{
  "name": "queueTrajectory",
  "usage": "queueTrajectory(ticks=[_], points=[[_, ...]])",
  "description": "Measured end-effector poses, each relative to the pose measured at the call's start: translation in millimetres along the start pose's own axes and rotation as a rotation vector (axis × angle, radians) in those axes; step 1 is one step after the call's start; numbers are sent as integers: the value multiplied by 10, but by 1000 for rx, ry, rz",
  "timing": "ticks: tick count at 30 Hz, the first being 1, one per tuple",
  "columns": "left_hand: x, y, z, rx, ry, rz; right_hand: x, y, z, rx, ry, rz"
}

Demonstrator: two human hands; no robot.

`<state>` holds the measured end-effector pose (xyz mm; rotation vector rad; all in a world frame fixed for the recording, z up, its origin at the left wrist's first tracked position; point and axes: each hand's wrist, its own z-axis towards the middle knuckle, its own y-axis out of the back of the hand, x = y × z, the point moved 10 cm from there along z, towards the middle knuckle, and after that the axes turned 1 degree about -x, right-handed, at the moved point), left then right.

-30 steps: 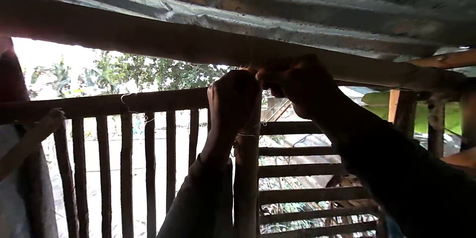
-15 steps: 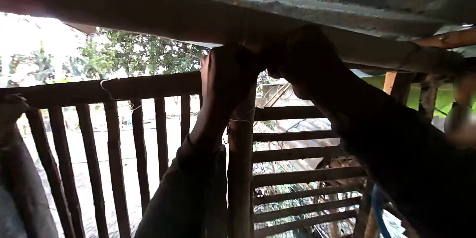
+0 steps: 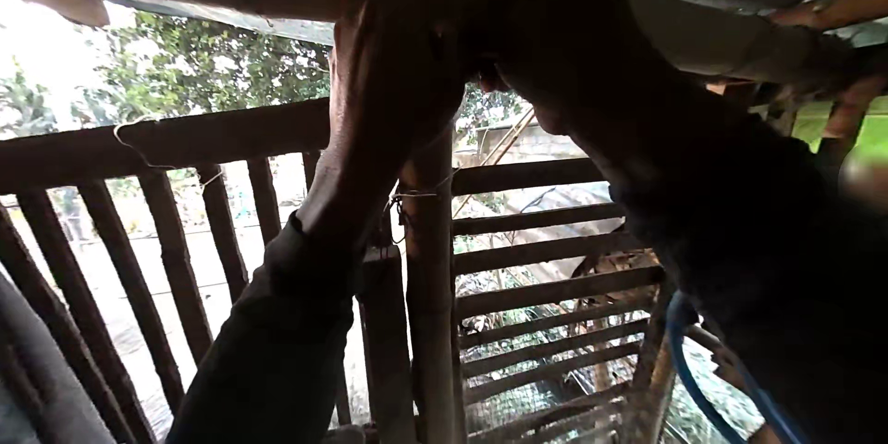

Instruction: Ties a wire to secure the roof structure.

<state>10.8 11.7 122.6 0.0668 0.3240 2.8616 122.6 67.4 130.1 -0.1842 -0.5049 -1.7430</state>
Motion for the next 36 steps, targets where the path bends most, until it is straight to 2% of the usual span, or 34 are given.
queueTrajectory(ticks=[6, 8, 12, 17, 19, 22, 24, 27, 32, 36], points=[[107, -8, -89, -141, 89, -133, 24, -7, -25, -109, 42, -46], [134, -25, -129, -204, 115, -166, -13, 1, -39, -154, 16, 16], [195, -24, -207, -351, 139, -230, 23, -34, -83, -128, 7, -90], [497, 258, -325, -617, 178, -296, -223, 82, -41, -165, -85, 170], [434, 261, -422, -558, 137, -328, -250, 27, -66, -127, -107, 292], [369, 168, -439, -578, 14, -412, -218, -78, -69, -37, -114, 404], [310, 60, -416, -478, -10, -438, -208, -86, -68, -7, -111, 420], [273, -81, -425, -352, 33, -463, -184, -64, -126, 4, -104, 378], [306, -205, -411, -417, 50, -534, -186, -44, -126, 4, -137, 380], [345, -295, -372, -412, 116, -706, -193, -18, -59, 29, -126, 332]])
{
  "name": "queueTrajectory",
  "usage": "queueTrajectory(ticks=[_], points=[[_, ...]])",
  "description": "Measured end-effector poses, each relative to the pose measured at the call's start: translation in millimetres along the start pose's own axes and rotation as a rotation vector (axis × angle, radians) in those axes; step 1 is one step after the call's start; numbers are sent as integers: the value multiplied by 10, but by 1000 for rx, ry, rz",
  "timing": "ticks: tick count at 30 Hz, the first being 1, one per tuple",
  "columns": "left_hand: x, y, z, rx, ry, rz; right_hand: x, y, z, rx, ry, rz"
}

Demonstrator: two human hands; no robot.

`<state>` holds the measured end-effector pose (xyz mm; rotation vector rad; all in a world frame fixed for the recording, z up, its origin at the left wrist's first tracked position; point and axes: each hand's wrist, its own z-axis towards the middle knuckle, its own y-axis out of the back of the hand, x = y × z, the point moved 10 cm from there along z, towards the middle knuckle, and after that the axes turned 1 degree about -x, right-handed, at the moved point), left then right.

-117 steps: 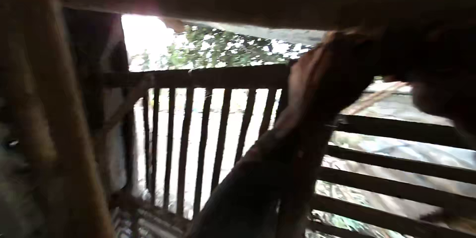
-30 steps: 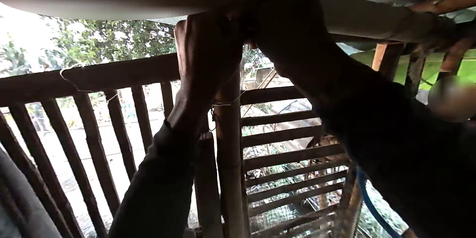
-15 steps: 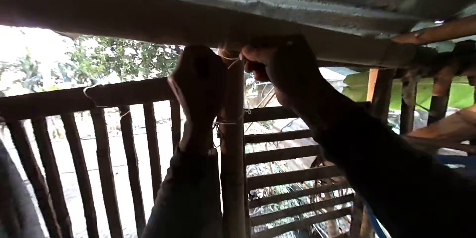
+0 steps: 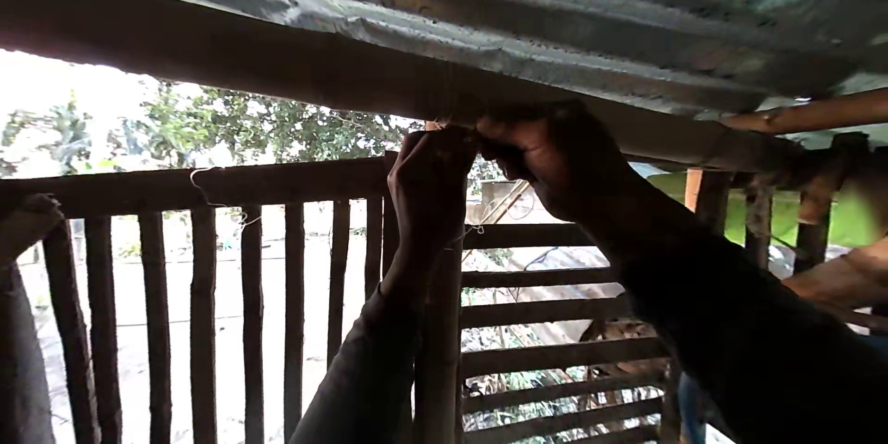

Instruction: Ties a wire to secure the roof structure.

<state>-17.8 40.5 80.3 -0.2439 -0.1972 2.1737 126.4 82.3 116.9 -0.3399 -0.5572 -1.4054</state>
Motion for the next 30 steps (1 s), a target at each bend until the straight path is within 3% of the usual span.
queueTrajectory(ticks=[7, 11, 17, 25, 30], points=[[104, -25, 0, -10, 66, -261, 306, 6, -65, 65, 372, -362], [99, -27, -28, 10, 144, -338, 370, -2, -76, 41, 439, -388], [-53, 58, -27, -26, 109, -312, 463, -32, -117, 55, 602, -499], [-57, 26, 19, 43, 113, -241, 436, -52, -94, 54, 600, -510], [-8, -11, 78, 100, 127, -348, 435, -77, -86, 41, 591, -546]])
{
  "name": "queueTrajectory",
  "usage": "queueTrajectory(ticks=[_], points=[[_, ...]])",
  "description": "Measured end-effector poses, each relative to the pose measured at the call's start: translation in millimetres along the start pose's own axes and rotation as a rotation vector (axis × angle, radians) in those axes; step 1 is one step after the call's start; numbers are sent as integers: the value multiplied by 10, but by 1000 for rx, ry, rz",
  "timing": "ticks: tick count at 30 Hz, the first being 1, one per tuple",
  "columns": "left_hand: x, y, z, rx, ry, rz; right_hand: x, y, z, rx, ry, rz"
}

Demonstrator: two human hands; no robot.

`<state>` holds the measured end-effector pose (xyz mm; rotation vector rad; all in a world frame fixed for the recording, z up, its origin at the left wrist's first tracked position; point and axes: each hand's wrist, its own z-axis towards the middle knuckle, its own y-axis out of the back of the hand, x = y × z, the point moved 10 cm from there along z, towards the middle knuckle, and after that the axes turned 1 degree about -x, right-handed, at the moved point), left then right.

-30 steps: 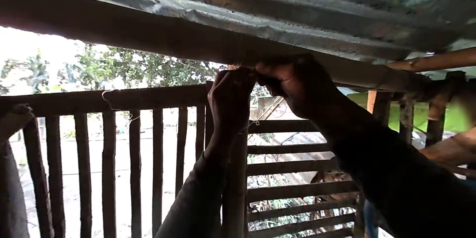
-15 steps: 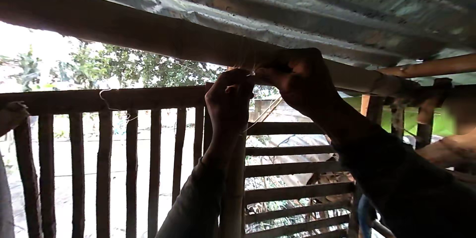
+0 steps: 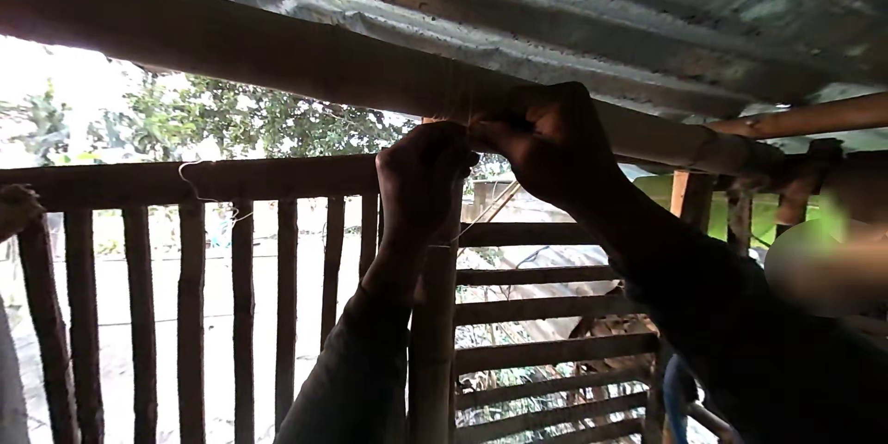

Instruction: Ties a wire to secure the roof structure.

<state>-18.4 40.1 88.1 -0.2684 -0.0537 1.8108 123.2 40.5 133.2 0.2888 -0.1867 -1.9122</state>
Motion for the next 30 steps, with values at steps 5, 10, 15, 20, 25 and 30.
queueTrajectory(ticks=[5, 10, 15, 20, 25, 30], points=[[34, 9, -34, 52, -15, -85, 35, -54, 17, 30, 8, -37], [132, -17, 6, 53, -88, -336, 46, -59, 27, 28, -9, 4], [73, -50, -105, 158, 12, -212, -116, -57, -43, -24, -166, 221], [48, -60, -131, 144, 124, -163, -176, -69, -81, -76, -176, 254], [220, -114, 51, 21, 69, -217, -193, -83, -121, -56, -218, 270], [314, -132, 63, 10, 153, -208, -221, -122, -168, -83, -288, 307]])
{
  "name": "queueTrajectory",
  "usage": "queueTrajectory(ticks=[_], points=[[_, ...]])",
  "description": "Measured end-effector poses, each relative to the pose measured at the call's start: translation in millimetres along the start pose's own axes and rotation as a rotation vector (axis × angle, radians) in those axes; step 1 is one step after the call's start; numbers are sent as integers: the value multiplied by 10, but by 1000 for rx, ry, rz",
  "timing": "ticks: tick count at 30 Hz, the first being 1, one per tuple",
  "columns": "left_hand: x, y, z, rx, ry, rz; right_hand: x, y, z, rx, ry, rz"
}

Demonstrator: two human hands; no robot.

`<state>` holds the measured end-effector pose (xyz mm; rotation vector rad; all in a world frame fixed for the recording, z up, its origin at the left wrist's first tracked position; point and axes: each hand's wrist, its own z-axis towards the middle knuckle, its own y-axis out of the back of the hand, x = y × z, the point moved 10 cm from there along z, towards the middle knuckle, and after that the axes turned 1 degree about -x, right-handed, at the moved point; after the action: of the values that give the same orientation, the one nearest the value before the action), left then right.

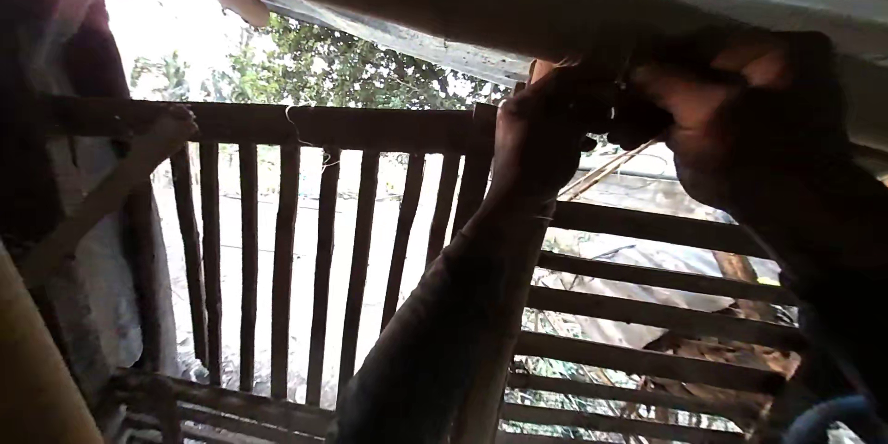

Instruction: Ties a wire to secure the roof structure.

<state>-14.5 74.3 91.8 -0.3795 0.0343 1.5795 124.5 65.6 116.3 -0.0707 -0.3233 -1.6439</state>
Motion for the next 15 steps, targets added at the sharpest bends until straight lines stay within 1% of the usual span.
queueTrajectory(ticks=[6, 10, 13, 15], points=[[-38, 19, -19, 2, -69, 42, -30, -28, -47, -56, -21, 24], [-38, 32, -27, 34, -94, 41, -47, -49, -42, -62, -15, 27], [-57, 48, -64, 48, -74, 23, -101, -70, -37, -60, -57, 62], [-102, 56, -166, 71, -28, 36, -138, -70, -20, -70, -66, 84]])
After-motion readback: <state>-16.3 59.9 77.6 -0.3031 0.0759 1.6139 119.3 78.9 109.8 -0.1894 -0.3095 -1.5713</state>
